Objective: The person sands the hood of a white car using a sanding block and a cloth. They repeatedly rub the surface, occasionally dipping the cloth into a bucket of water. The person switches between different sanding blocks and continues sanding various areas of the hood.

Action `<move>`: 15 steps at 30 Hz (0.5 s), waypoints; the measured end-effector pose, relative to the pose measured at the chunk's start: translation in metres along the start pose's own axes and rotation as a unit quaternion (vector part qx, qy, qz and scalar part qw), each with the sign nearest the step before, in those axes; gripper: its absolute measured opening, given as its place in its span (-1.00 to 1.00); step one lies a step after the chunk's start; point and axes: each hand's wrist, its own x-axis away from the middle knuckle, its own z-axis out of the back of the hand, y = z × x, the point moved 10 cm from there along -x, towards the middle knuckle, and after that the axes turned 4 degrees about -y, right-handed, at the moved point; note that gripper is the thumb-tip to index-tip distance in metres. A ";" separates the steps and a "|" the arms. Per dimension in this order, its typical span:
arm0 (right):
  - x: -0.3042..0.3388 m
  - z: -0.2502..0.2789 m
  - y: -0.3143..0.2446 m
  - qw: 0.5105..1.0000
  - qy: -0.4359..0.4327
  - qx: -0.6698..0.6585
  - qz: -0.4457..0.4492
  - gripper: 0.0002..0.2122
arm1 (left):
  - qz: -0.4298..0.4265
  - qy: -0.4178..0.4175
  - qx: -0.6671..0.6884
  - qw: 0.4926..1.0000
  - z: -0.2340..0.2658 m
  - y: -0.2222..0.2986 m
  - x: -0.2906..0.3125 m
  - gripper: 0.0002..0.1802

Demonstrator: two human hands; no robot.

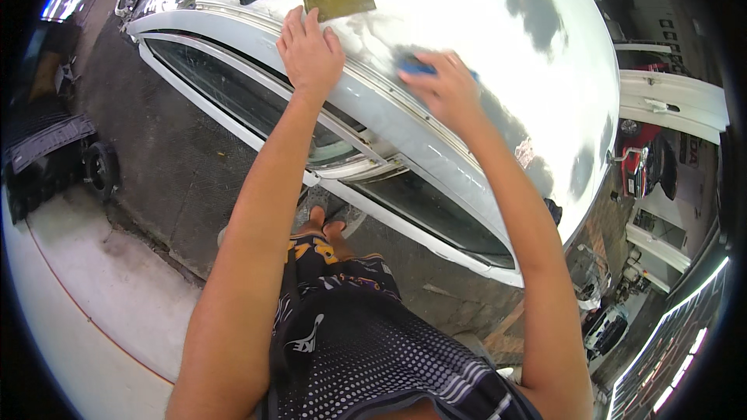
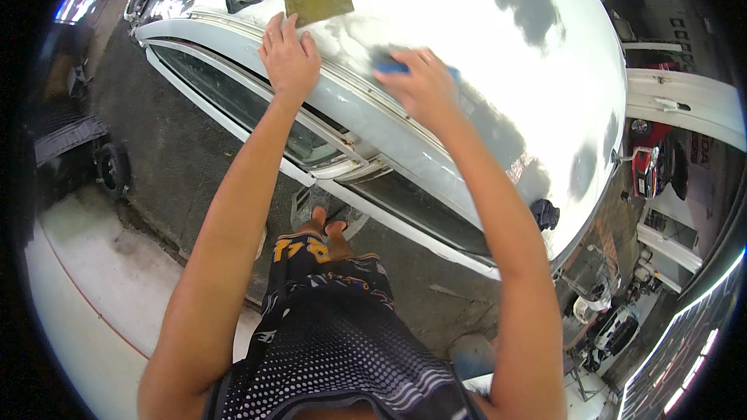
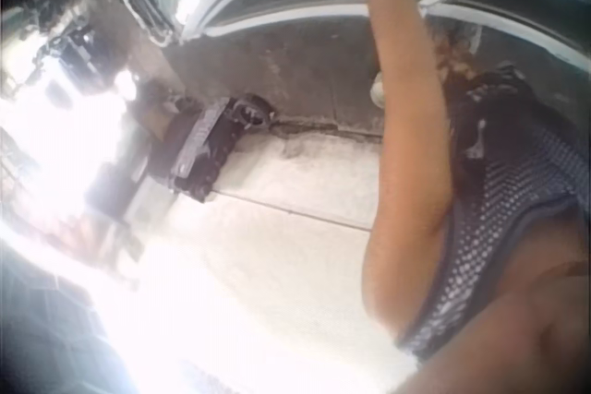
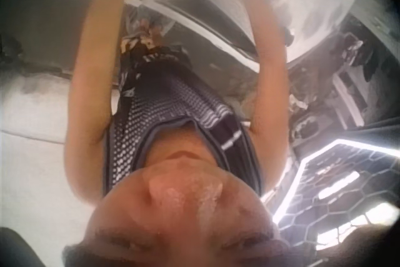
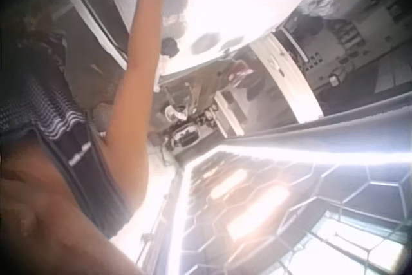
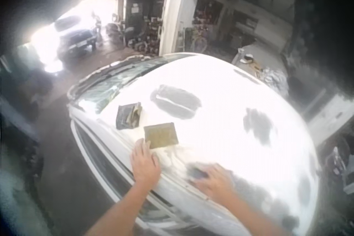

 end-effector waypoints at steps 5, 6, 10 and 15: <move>0.088 0.030 -0.002 0.998 -0.001 0.068 0.012 -0.73 | 0.011 0.006 -0.007 1.000 0.005 -0.002 -0.001 -0.48; 0.072 0.022 -0.009 0.998 -0.003 0.054 0.014 -0.74 | 0.005 0.009 -0.006 1.000 0.005 0.001 -0.001 -0.49; -0.011 -0.005 -0.028 0.996 0.030 0.072 0.045 -0.68 | -0.014 0.009 -0.002 1.000 -0.010 0.012 0.000 -0.50; 0.094 0.031 0.009 0.998 0.005 0.062 -0.012 -0.69 | -0.010 0.019 -0.012 1.000 0.002 -0.007 -0.001 -0.51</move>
